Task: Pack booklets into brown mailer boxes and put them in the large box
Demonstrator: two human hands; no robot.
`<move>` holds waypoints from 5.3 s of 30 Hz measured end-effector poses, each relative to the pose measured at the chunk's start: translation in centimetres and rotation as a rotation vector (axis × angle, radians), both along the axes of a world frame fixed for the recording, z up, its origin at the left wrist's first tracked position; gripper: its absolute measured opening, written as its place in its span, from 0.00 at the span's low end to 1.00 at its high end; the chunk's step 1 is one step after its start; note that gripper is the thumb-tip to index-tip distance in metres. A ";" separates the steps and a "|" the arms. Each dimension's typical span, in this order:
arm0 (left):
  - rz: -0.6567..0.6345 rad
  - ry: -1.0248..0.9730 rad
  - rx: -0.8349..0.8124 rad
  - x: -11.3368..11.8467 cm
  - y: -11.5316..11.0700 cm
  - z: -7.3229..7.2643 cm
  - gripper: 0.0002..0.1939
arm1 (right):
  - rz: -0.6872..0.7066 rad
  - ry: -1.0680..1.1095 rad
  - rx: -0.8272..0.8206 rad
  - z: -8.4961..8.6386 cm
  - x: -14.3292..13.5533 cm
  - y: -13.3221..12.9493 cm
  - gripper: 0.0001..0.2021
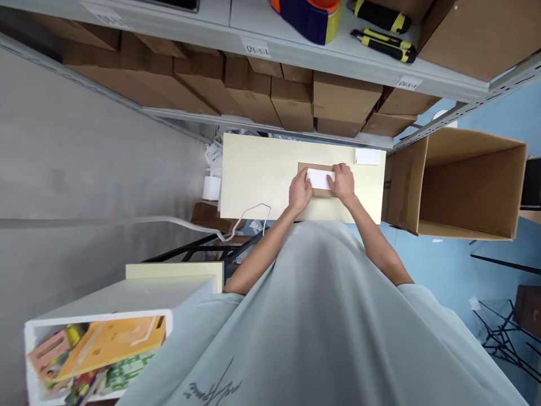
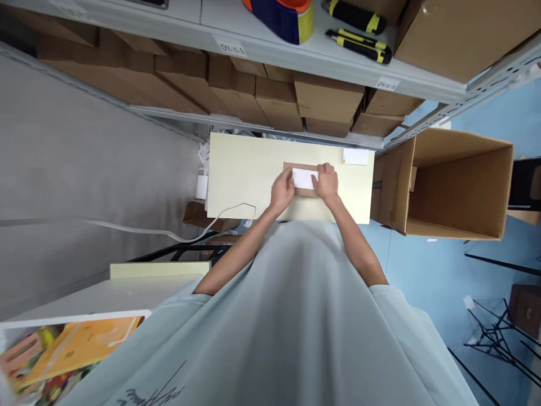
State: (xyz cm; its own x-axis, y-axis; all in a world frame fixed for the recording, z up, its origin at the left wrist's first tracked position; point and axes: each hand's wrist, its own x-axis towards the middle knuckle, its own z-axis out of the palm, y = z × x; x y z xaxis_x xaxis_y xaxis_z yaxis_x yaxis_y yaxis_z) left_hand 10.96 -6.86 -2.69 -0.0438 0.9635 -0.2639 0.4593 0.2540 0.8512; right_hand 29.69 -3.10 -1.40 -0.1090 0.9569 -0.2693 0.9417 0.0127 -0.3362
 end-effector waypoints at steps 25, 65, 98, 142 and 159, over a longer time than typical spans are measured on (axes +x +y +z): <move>-0.532 0.458 0.176 -0.9 1.2 -2.8 0.34 | -0.078 -0.189 -0.030 -2.6 -3.9 -5.3 0.32; 0.011 -0.017 -0.243 -6.0 -2.8 -1.3 0.42 | -0.541 0.525 0.039 -2.5 0.8 -10.7 0.30; 0.059 0.041 -0.046 -7.2 -4.6 1.6 0.15 | -0.621 0.612 0.118 1.6 0.9 -12.3 0.21; -0.529 -0.084 -0.077 47.6 -18.5 5.3 0.15 | -1.196 0.111 0.679 8.7 42.4 -39.4 0.16; -0.136 0.085 -0.274 62.8 -6.8 -2.0 0.21 | -0.653 0.286 0.316 4.4 60.0 -21.6 0.21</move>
State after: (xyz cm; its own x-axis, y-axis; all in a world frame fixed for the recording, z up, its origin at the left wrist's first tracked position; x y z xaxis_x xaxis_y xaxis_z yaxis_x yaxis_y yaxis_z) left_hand 73.72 -13.69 -4.69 0.0474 0.8558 -0.5152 0.5712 0.3999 0.7168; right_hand 89.69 -24.68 2.97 0.4790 0.8776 -0.0196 0.6684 -0.3791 -0.6400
